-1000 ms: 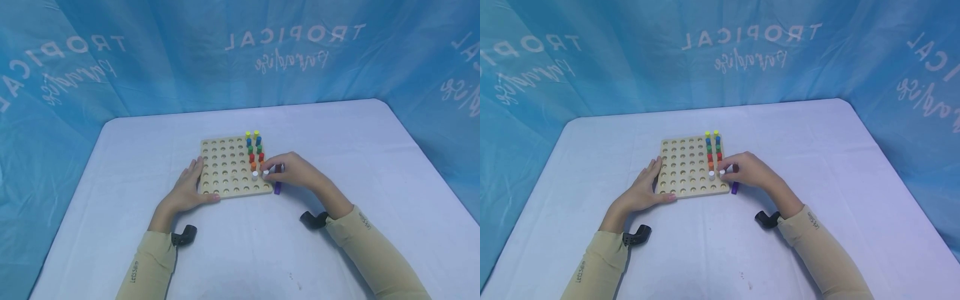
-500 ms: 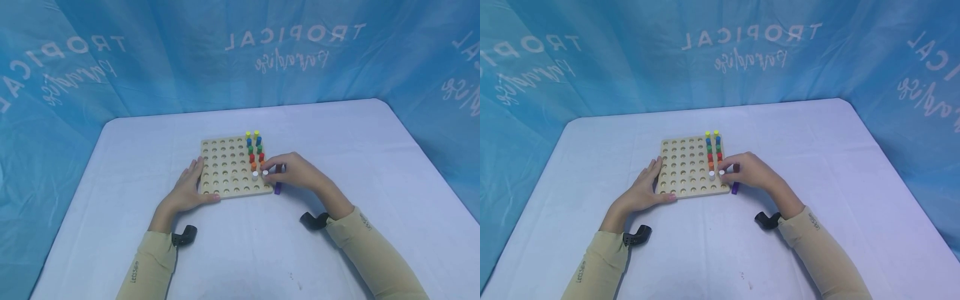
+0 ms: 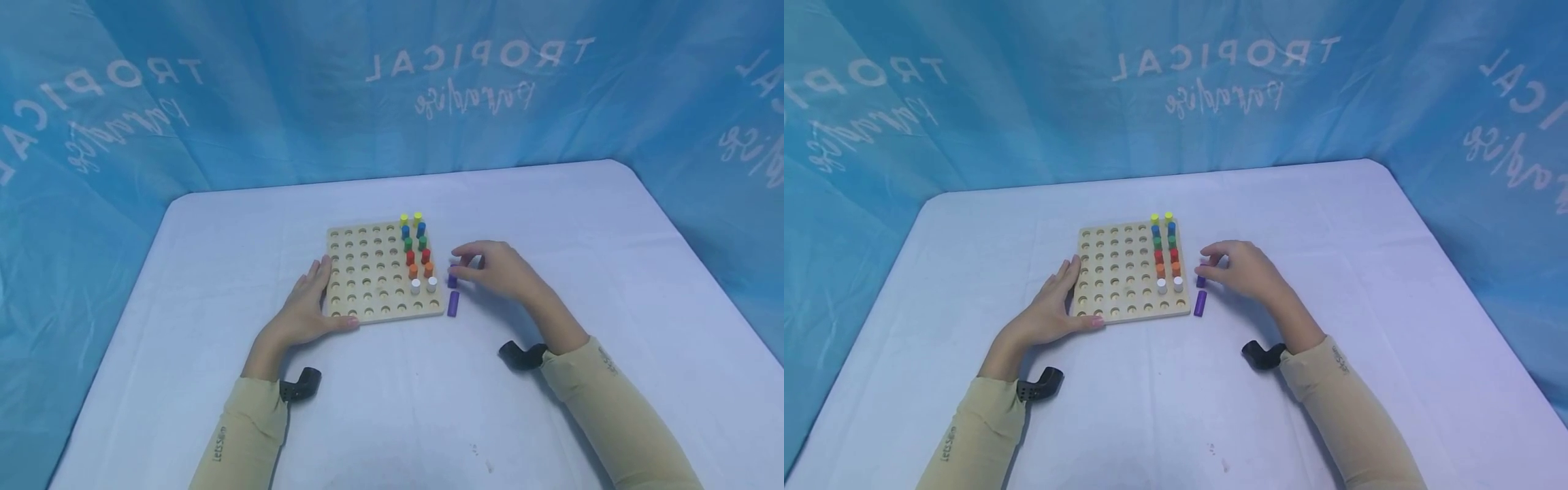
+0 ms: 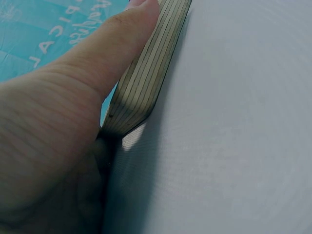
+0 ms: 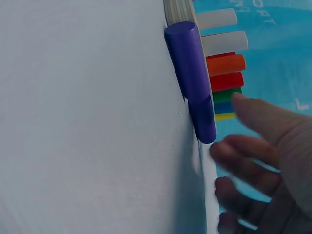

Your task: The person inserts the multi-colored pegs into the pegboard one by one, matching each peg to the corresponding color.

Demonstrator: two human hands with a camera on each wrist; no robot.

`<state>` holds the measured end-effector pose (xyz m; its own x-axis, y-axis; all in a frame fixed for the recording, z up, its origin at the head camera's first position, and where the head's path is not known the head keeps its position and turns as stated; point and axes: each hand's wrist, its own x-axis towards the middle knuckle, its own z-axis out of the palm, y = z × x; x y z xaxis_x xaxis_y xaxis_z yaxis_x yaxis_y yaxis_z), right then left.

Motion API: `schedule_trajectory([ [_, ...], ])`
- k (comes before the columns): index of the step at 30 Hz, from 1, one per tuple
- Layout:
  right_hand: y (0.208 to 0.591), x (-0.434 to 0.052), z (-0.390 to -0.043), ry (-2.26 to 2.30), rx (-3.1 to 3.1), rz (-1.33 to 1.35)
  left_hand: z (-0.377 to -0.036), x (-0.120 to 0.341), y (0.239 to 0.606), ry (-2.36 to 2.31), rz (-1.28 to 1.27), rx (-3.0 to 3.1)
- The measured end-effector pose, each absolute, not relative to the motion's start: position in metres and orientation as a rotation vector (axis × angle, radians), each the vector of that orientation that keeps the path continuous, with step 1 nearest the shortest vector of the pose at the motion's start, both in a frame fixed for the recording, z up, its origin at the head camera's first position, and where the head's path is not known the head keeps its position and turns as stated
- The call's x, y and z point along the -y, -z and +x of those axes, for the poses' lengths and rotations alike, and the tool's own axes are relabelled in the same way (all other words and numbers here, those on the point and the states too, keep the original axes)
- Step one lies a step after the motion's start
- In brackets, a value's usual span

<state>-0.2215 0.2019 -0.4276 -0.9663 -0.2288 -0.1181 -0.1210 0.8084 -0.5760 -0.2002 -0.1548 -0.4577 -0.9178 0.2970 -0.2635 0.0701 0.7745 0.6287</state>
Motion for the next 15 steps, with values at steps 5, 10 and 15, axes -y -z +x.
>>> schedule_trajectory([
  [5, 0.438, -0.202, -0.224, 0.827, -2.791, -0.297, -0.199, 0.156, 0.459, -0.917, 0.28, -2.616],
  [10, 0.44, -0.202, -0.224, 0.859, -2.787, -0.34, -0.2, 0.155, 0.459, -0.921, 0.29, -2.619],
  [15, 0.439, -0.201, -0.224, 0.914, -2.754, -0.328, -0.2, 0.154, 0.458, -0.92, 0.293, -2.621],
])
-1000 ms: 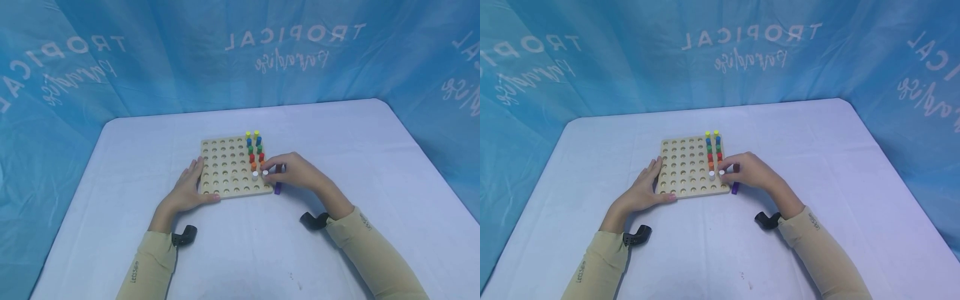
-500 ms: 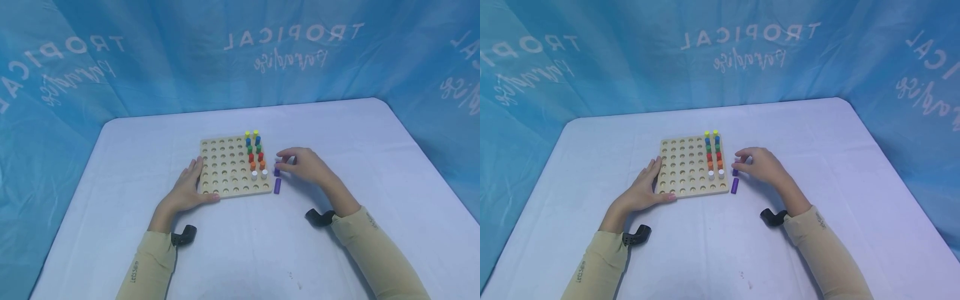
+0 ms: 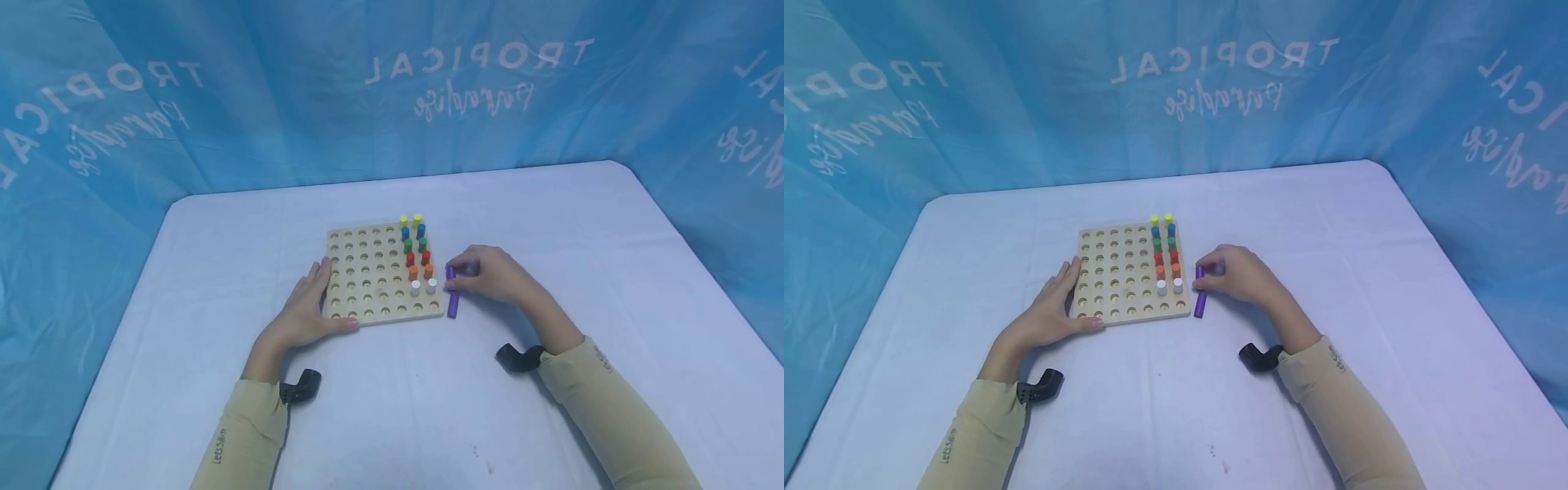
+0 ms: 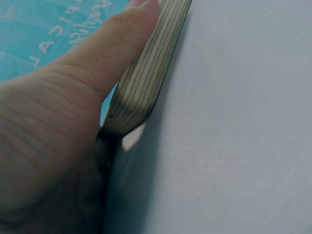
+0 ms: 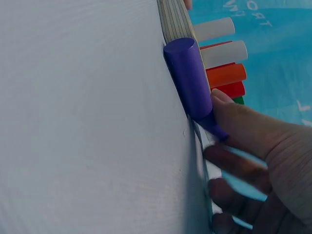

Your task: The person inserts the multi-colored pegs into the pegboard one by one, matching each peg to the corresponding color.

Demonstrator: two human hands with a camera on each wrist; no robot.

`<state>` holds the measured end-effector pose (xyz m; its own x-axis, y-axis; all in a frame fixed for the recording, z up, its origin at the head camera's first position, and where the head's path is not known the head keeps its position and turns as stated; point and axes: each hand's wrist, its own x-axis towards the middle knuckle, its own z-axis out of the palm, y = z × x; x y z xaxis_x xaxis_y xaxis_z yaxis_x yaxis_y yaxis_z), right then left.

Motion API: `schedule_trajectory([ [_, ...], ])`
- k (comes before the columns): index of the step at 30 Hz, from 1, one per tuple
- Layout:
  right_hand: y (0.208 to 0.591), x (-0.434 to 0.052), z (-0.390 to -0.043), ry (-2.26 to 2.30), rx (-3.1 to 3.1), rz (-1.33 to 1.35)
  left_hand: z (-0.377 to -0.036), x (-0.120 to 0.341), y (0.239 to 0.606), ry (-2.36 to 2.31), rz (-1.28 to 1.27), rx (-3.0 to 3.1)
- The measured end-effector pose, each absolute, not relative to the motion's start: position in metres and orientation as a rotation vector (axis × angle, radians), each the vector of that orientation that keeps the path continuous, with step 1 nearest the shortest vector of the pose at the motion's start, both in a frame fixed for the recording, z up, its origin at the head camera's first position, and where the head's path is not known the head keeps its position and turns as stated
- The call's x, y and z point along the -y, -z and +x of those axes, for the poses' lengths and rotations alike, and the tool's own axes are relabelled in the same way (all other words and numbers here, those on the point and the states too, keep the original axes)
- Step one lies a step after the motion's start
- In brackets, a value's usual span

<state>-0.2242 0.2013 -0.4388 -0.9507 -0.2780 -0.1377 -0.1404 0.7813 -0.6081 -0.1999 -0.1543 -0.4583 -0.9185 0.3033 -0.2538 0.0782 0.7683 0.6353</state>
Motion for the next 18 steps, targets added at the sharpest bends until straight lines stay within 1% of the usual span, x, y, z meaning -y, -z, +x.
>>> schedule_trajectory([
  [7, 0.4364, -0.2, -0.2235, 0.945, -2.73, -0.276, -0.1999, 0.1545, 0.4581, -0.931, 0.305, -2.622],
  [18, 0.4296, -0.1996, -0.223, 1.089, -2.801, -0.346, -0.2003, 0.1542, 0.4586, -0.931, 0.31, -2.618],
])
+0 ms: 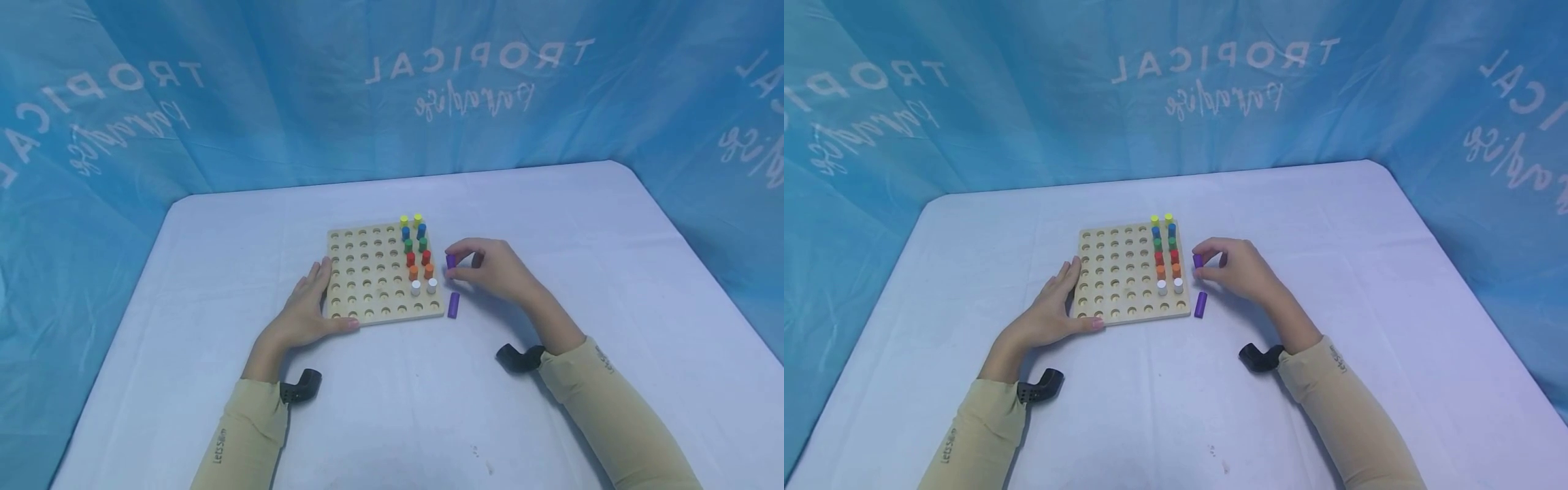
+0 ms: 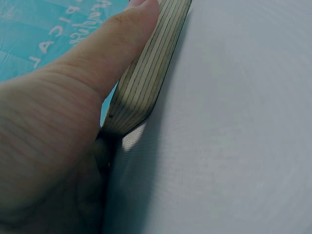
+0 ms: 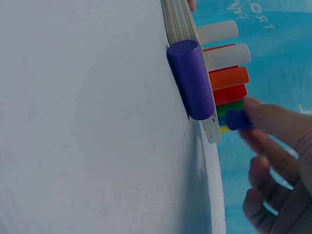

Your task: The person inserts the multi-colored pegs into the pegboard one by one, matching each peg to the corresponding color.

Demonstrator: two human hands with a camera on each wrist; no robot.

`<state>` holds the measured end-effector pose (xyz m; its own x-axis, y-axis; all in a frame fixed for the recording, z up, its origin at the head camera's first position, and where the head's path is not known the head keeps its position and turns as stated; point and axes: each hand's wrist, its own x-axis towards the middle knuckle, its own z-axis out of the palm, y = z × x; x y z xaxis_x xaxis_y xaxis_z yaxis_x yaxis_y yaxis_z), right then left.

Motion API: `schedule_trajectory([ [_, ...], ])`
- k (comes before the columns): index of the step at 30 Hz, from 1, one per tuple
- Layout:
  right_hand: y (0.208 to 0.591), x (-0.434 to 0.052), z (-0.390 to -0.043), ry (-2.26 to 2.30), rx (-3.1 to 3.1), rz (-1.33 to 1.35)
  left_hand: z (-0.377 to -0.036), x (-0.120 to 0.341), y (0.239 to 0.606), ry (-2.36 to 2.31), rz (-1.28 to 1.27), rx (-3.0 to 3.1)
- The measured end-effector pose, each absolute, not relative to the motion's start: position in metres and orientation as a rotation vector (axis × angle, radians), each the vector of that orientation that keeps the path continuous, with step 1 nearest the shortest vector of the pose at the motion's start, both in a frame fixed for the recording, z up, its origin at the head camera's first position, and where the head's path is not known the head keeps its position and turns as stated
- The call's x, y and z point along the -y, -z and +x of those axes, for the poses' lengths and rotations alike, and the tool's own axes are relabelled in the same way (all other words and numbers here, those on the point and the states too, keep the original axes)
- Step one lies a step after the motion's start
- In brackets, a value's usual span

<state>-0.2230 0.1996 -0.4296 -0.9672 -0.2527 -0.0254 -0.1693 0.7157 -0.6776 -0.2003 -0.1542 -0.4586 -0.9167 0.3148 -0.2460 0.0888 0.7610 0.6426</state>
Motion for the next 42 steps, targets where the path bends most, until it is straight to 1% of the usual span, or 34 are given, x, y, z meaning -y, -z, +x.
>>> schedule_trajectory([
  [11, 0.417, -0.192, -0.215, 1.207, -2.803, -0.422, -0.2, 0.155, 0.459, -0.926, 0.301, -2.615],
  [21, 0.41, -0.185, -0.21, 1.241, -2.754, -0.389, -0.199, 0.154, 0.457, -0.932, 0.284, -2.611],
  [26, 0.407, -0.177, -0.205, 1.303, -2.705, -0.47, -0.2, 0.154, 0.457, -0.931, 0.28, -2.612],
  [34, 0.408, -0.16, -0.196, 1.208, -2.659, -0.653, -0.201, 0.154, 0.459, -0.932, 0.297, -2.615],
  [42, 0.411, -0.156, -0.195, 1.139, -2.616, -0.642, -0.202, 0.155, 0.459, -0.934, 0.303, -2.615],
])
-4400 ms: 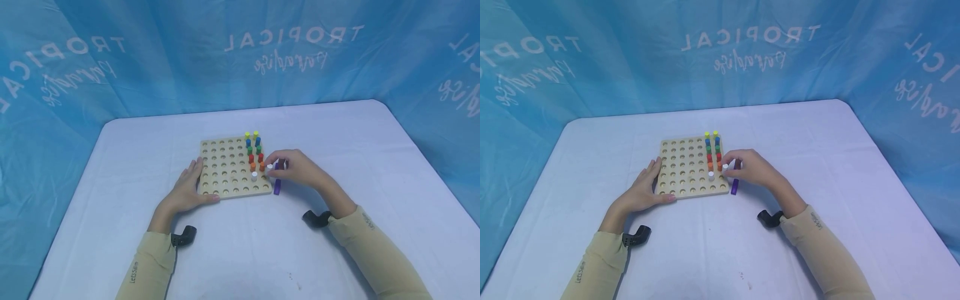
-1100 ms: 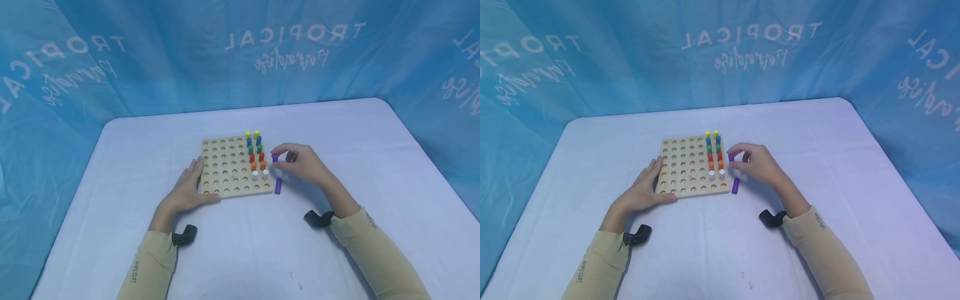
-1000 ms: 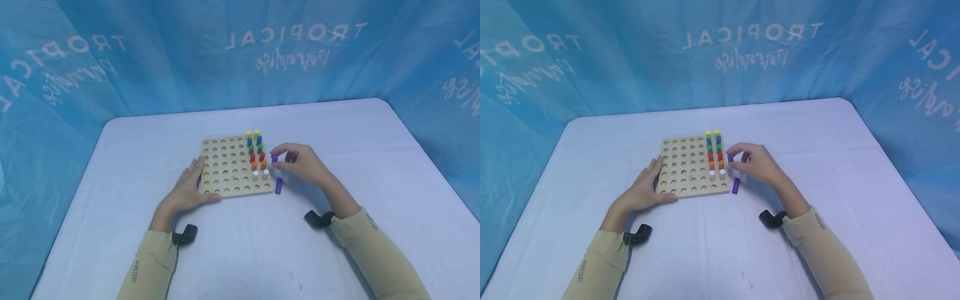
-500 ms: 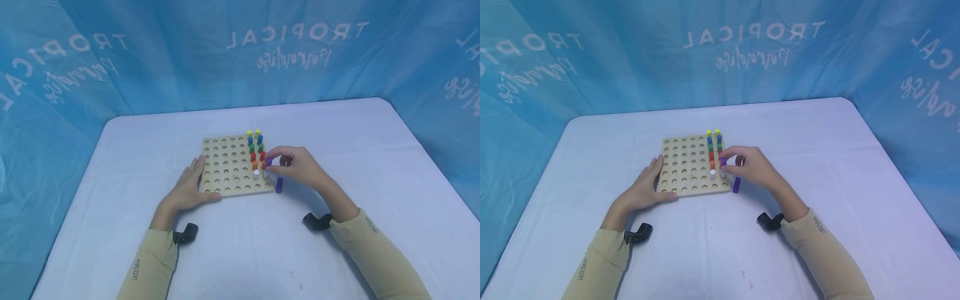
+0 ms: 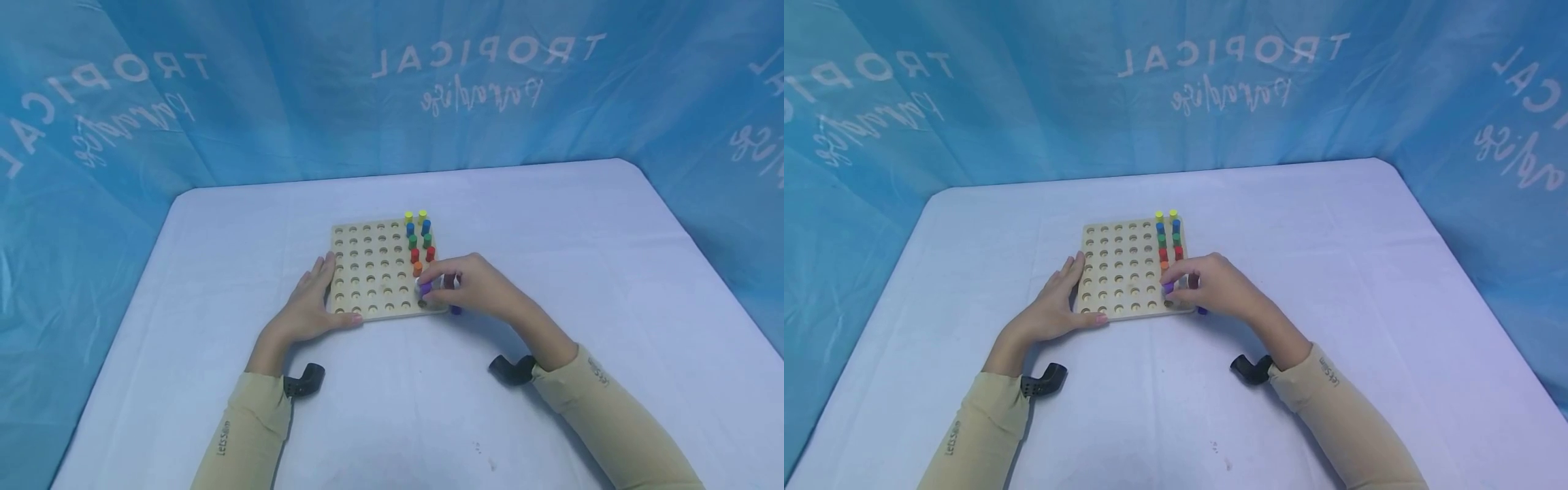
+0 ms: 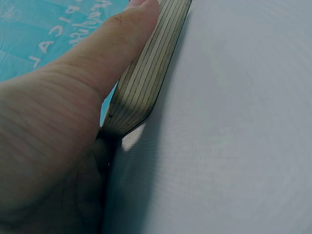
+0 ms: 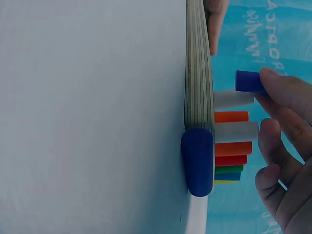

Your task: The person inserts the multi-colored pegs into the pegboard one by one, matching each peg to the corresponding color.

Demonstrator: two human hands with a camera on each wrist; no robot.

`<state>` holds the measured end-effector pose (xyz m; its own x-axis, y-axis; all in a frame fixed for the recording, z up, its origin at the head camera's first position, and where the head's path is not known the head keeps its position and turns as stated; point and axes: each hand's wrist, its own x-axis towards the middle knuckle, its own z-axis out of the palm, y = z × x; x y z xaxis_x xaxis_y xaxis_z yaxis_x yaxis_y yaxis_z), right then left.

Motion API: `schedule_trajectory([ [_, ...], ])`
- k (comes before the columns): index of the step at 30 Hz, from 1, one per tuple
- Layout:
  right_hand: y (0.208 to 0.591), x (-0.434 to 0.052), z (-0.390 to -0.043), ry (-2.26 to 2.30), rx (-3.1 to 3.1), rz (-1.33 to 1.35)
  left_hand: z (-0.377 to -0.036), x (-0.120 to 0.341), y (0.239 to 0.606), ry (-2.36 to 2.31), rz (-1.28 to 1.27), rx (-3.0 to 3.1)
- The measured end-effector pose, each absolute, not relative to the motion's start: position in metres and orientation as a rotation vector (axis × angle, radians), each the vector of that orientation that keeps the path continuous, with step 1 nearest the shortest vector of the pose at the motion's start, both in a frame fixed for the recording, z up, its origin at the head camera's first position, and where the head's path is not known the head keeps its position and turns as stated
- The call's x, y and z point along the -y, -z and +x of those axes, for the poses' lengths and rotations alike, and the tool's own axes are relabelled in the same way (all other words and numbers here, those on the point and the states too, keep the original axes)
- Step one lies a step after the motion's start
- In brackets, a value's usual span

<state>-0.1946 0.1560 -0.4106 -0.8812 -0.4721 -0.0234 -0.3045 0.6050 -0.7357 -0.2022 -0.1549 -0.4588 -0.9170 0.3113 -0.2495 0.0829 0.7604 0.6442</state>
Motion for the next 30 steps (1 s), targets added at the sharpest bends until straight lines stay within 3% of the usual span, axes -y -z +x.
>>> schedule_trajectory([
  [30, 0.4131, -0.1524, -0.1929, 0.934, -2.625, -0.731, -0.2018, 0.1545, 0.4572, -0.935, 0.289, -2.604],
])
